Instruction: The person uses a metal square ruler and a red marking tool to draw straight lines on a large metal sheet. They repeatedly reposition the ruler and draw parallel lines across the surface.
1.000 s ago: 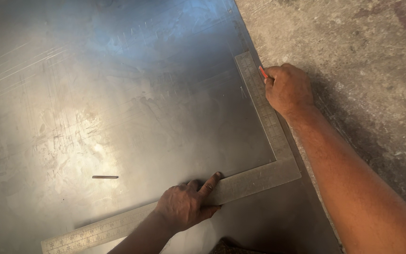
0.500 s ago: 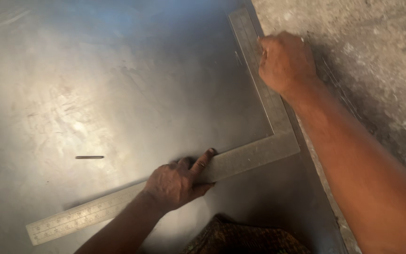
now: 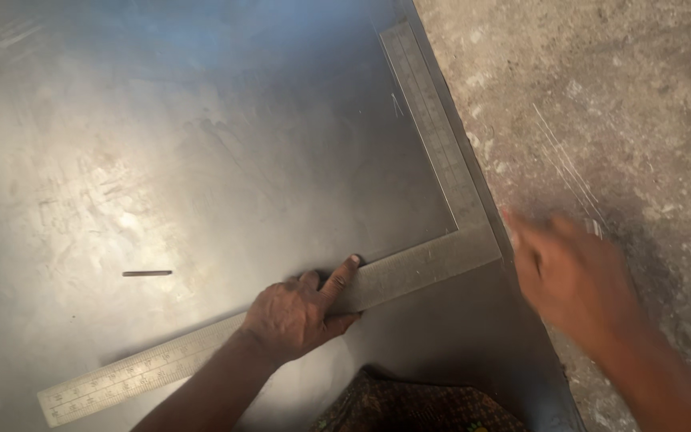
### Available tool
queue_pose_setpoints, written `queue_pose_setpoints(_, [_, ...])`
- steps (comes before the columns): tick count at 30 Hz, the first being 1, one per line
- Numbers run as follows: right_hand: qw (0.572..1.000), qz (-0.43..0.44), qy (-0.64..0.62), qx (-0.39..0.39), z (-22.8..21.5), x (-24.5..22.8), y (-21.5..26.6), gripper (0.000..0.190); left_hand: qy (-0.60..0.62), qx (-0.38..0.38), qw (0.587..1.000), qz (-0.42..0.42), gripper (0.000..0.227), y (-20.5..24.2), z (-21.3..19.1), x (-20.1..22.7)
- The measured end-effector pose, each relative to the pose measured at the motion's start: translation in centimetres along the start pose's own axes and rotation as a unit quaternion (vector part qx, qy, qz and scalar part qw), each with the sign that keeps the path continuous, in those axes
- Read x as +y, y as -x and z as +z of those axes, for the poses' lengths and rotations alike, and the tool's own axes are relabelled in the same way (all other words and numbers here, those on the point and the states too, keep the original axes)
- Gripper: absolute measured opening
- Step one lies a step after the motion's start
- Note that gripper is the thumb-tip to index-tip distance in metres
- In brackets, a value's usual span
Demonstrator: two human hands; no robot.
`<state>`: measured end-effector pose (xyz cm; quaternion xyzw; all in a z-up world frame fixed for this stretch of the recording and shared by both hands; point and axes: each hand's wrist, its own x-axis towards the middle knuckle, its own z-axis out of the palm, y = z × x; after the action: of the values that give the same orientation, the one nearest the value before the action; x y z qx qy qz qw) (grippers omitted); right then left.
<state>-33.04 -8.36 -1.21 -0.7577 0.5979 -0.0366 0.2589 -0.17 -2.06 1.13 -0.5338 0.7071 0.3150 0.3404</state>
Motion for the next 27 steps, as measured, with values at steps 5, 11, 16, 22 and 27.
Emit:
queue_pose_setpoints(5, [0.974,-0.157,0.017,0.163,1.0,-1.4,-11.7,0.033,0.007,0.038,0.999,0.017,0.088,0.5,-0.8,0.1])
queue_pose_setpoints(11, [0.984,-0.104,-0.022,0.146,1.6,-2.8,-19.8,0.017,0.021,0.009,1.000,0.010,0.089,0.2,-0.6,0.1])
queue_pose_setpoints(16, [0.977,-0.128,-0.028,0.167,3.1,-2.3,-22.0,0.016,0.014,-0.026,1.000,0.001,0.089,0.0,-1.1,0.1])
queue_pose_setpoints(22, [0.965,-0.187,0.022,0.182,3.1,-1.9,-18.6,0.022,0.008,-0.013,1.000,0.010,0.089,0.2,-1.0,0.2])
queue_pose_setpoints(27, [0.999,-0.030,0.013,0.002,2.0,-1.0,-1.4,0.042,0.002,0.001,1.000,0.014,0.089,-0.5,0.3,-0.4])
